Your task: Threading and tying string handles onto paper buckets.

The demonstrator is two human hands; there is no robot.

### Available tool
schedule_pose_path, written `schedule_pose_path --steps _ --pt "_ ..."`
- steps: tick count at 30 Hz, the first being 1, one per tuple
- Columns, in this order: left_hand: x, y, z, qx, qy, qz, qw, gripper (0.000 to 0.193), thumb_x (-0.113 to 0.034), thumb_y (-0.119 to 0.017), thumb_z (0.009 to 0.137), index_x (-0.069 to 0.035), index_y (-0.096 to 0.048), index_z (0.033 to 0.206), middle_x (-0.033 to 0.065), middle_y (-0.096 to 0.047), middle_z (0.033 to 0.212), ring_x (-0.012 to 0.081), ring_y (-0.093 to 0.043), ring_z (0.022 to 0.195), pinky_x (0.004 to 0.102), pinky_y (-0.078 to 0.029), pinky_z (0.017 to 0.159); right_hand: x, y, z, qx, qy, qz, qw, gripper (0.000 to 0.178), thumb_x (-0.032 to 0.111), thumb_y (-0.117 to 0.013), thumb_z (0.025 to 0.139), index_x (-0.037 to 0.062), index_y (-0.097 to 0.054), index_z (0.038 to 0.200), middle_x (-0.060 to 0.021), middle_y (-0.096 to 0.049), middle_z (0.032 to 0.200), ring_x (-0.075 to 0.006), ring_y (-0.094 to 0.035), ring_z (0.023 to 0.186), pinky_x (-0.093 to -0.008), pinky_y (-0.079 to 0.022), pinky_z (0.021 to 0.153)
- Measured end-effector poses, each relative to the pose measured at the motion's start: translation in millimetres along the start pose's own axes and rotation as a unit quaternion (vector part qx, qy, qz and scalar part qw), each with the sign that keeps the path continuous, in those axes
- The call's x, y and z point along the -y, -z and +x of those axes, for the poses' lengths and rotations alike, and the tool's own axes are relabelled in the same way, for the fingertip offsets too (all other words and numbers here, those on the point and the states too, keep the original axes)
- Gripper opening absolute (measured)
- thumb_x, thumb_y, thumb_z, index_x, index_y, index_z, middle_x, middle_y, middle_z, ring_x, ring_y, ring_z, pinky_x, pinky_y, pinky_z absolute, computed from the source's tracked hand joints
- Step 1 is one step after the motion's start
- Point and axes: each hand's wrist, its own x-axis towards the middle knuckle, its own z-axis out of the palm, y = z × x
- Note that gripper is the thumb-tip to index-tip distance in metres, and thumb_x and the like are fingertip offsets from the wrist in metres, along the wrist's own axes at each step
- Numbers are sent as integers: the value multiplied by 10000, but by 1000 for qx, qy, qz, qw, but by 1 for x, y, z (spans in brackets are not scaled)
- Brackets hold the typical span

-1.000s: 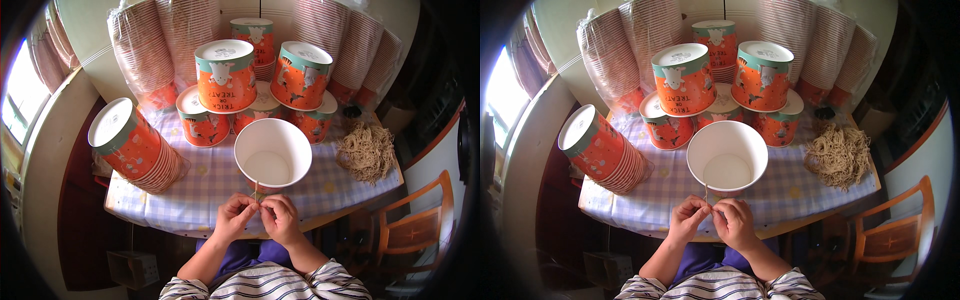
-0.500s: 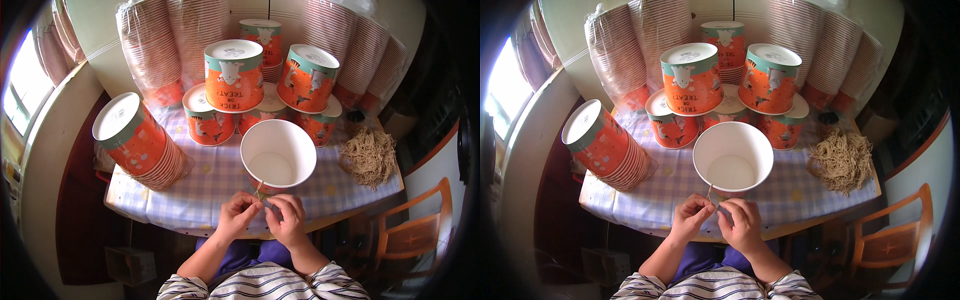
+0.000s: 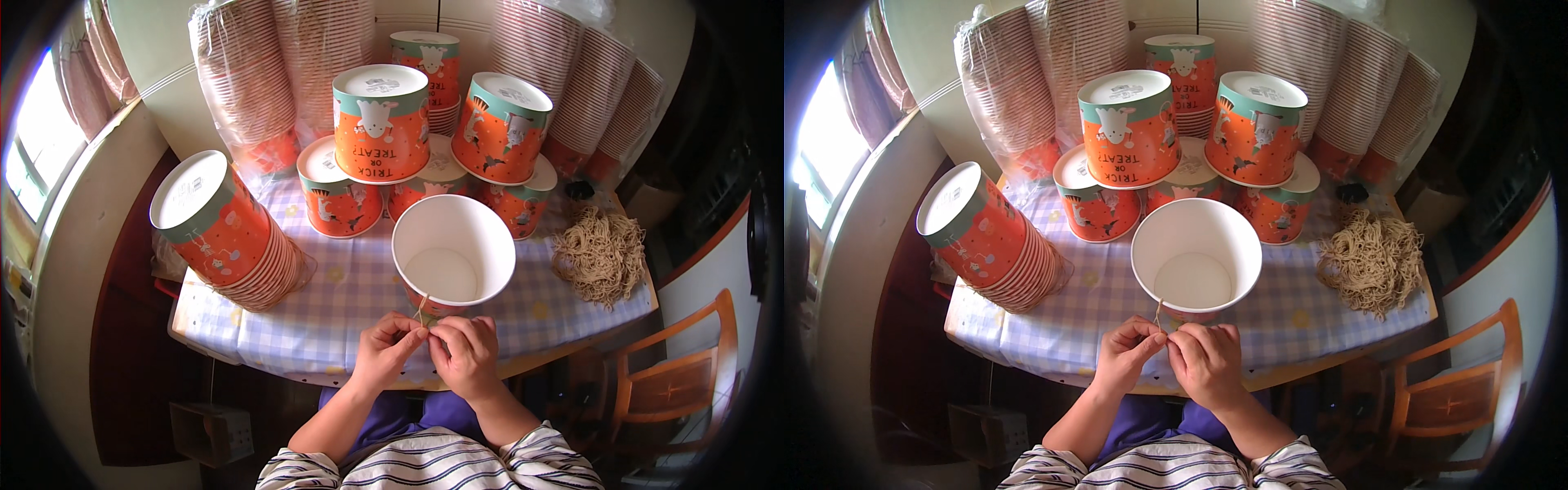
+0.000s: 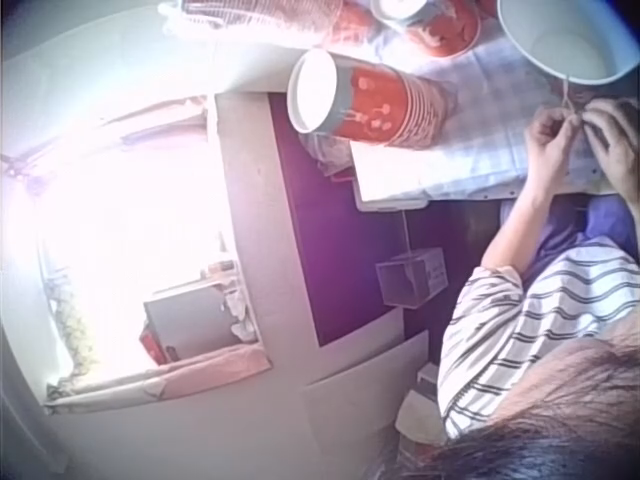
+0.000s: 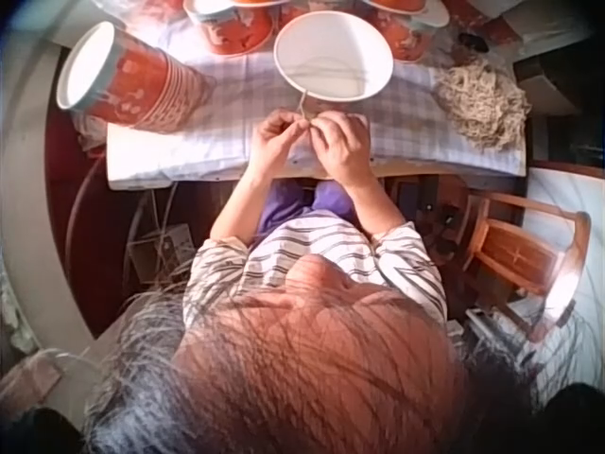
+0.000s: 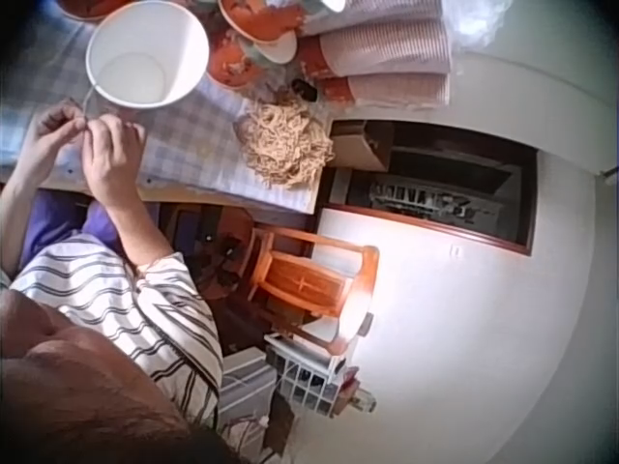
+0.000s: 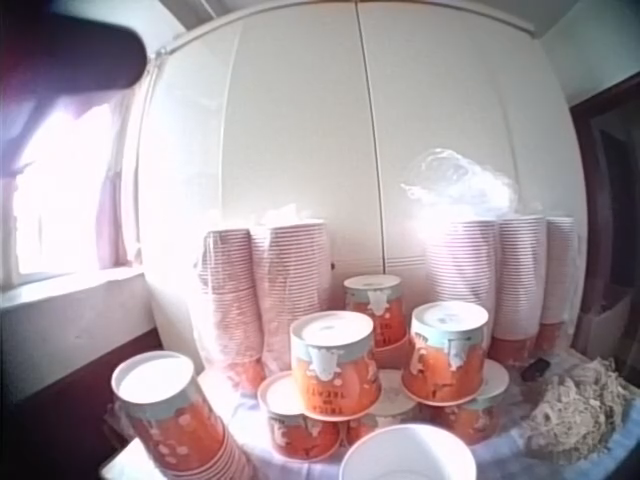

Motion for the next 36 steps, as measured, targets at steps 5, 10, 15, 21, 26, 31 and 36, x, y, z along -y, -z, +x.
schedule_pose_path --steps 5,10,15,21,26,31,36 --pt "2 2 0 3 -12 2 1000 93 -84 -699 855 7 -687 872 20 -580 862 81 -533 767 210 -427 653 0 -1 0 4 13 -12 1000 266 58 -740 709 99 -587 923 -13 -598 899 -184 -584 710 -348 -407 702" --pt "0 2 -1 7 -3 2 1000 69 -50 -690 852 16 -674 866 26 -580 870 88 -550 789 210 -444 685 1 1 -1 0 12 -5 1000 266 12 -740 669 83 -594 880 -30 -623 865 -209 -595 710 -359 -418 686" --pt "-2 1 -1 10 3 5 1000 52 -24 -680 853 23 -659 859 32 -582 882 99 -567 815 208 -457 718 1 0 -1 -2 11 -2 1000 246 9 -731 680 77 -593 872 -32 -626 858 -212 -594 700 -359 -419 684" --pt "-3 2 -4 23 -46 61 997 99 -15 -675 852 9 -617 927 30 -570 891 71 -542 804 195 -428 699 -1 3 1 1 -4 27 1000 212 6 -709 696 72 -603 868 -36 -630 846 -221 -600 708 -356 -421 686" --pt "-14 -3 -3 -43 -169 205 963 275 46 -651 820 -14 -578 1079 -9 -545 752 34 -491 640 174 -401 565 -6 6 2 -6 -2 51 999 217 39 -711 713 86 -606 897 -23 -615 849 -201 -594 727 -349 -416 679" --pt "-24 0 7 9 -251 356 900 404 48 -661 774 -51 -585 1159 26 -526 659 114 -499 554 248 -402 493 -1 9 7 2 1 75 997 222 30 -700 711 80 -612 909 -29 -614 857 -211 -597 737 -355 -431 682" --pt "-23 3 16 44 -338 422 840 455 43 -666 728 -79 -593 1160 69 -556 669 227 -557 556 338 -439 499 -2 7 5 16 -12 100 995 211 26 -688 714 77 -612 904 -37 -612 864 -230 -601 749 -361 -444 691"
